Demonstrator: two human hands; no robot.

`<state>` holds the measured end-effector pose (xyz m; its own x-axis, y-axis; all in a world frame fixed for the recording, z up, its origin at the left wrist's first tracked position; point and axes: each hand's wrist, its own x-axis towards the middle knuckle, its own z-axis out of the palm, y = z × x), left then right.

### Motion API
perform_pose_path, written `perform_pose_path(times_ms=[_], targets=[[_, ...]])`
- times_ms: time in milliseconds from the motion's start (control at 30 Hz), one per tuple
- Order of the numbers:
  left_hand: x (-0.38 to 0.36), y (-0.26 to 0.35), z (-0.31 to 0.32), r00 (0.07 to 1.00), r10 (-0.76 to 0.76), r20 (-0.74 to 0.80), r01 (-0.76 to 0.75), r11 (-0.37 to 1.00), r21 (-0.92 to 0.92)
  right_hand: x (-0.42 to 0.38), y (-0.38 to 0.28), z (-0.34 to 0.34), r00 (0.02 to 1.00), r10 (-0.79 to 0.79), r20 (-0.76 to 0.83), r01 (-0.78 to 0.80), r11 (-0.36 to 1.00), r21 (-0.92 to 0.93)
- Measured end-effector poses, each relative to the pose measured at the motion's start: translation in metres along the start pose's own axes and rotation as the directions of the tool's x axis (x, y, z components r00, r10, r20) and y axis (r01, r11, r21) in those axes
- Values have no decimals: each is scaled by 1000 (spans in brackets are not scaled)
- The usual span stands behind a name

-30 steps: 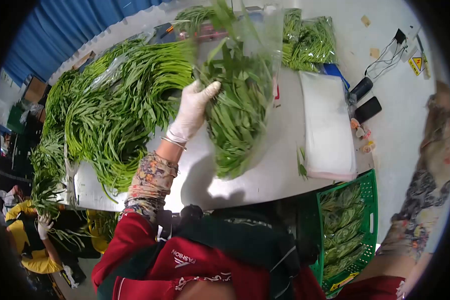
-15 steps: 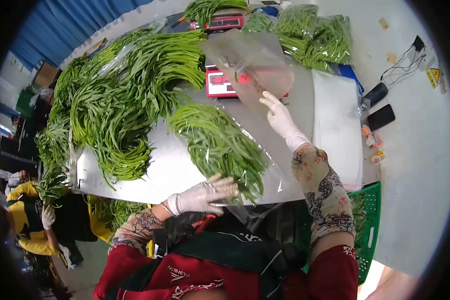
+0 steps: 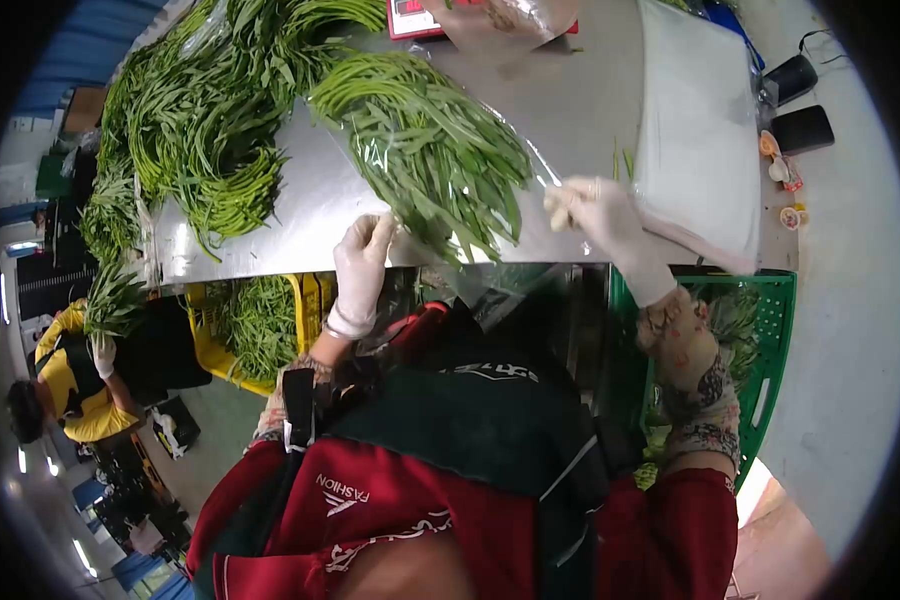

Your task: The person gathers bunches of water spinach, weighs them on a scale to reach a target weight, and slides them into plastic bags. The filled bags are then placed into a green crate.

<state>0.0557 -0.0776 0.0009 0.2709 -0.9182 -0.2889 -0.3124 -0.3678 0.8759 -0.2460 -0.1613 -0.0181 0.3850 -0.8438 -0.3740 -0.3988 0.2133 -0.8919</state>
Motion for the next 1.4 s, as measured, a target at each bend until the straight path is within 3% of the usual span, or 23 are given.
perform_pose_path(times_ms=[67,100,200,233,333,467,633,700,733,767,800,833,867,900,933,967,1000,1067,1133,1267,1333,1367,1400], targets=[[-20,-48,8,953,-211,218,245,960,-139,-25,0,15,997,43,60,-43,999,-2],[-27,-70,17,904,-265,335,305,949,-73,-36,-2,23,994,62,88,-62,998,-5],[-48,-50,43,789,-348,507,489,855,-175,-50,17,53,991,-47,122,28,987,156],[-52,-51,47,781,-315,539,498,834,-236,-56,2,57,971,-198,135,210,975,-79],[-58,-52,53,772,-239,589,519,771,-368,-55,3,77,841,-427,332,524,795,-305],[-59,-53,43,765,-265,587,518,794,-318,-47,16,107,742,-440,506,662,602,-447],[-60,-57,22,766,-269,583,502,818,-282,-79,9,86,693,-592,412,720,543,-431],[-61,-63,6,769,-275,577,493,830,-261,-112,34,62,762,-527,376,614,406,-677],[-60,-67,-5,764,-264,589,458,865,-207,-137,69,56,847,-150,510,531,197,-824],[-59,-69,-20,738,-265,621,461,869,-177,-163,101,53,790,447,419,213,441,-872],[-59,-71,-35,711,-266,651,461,875,-146,-178,102,45,533,744,402,136,393,-909],[-56,-74,-48,710,-253,658,438,890,-130,-182,82,41,454,770,449,211,397,-893],[-55,-78,-57,704,-249,665,423,899,-111,-177,57,39,509,704,495,276,411,-869],[-58,-76,-61,767,-161,621,322,934,-156,-164,40,36,700,537,472,269,414,-870],[-55,-86,-61,863,-189,467,230,973,-30,-149,30,31,855,321,407,245,442,-863],[-56,-87,-52,972,60,227,-120,957,264,-129,39,26,970,-31,243,214,589,-779],[-57,-87,-40,921,385,64,-347,731,587,-110,47,20,925,-379,39,306,680,-666],[-48,-78,-29,740,649,174,-586,497,640,-58,49,10,739,-660,135,448,332,-830],[-39,-89,-23,643,640,420,-670,204,714,-28,44,8,660,-685,309,593,222,-774],[-27,-84,-17,436,673,597,-894,245,376,10,37,22,476,-692,543,815,115,-568],[-14,-109,-26,547,752,368,-836,511,199,16,34,38,660,-729,179,654,440,-615],[-22,-76,-23,877,443,184,-469,873,134,19,28,45,762,-647,-15,516,622,-589],[-15,-69,-19,955,289,64,-279,951,-133,25,23,53,830,-522,-197,366,776,-514]])
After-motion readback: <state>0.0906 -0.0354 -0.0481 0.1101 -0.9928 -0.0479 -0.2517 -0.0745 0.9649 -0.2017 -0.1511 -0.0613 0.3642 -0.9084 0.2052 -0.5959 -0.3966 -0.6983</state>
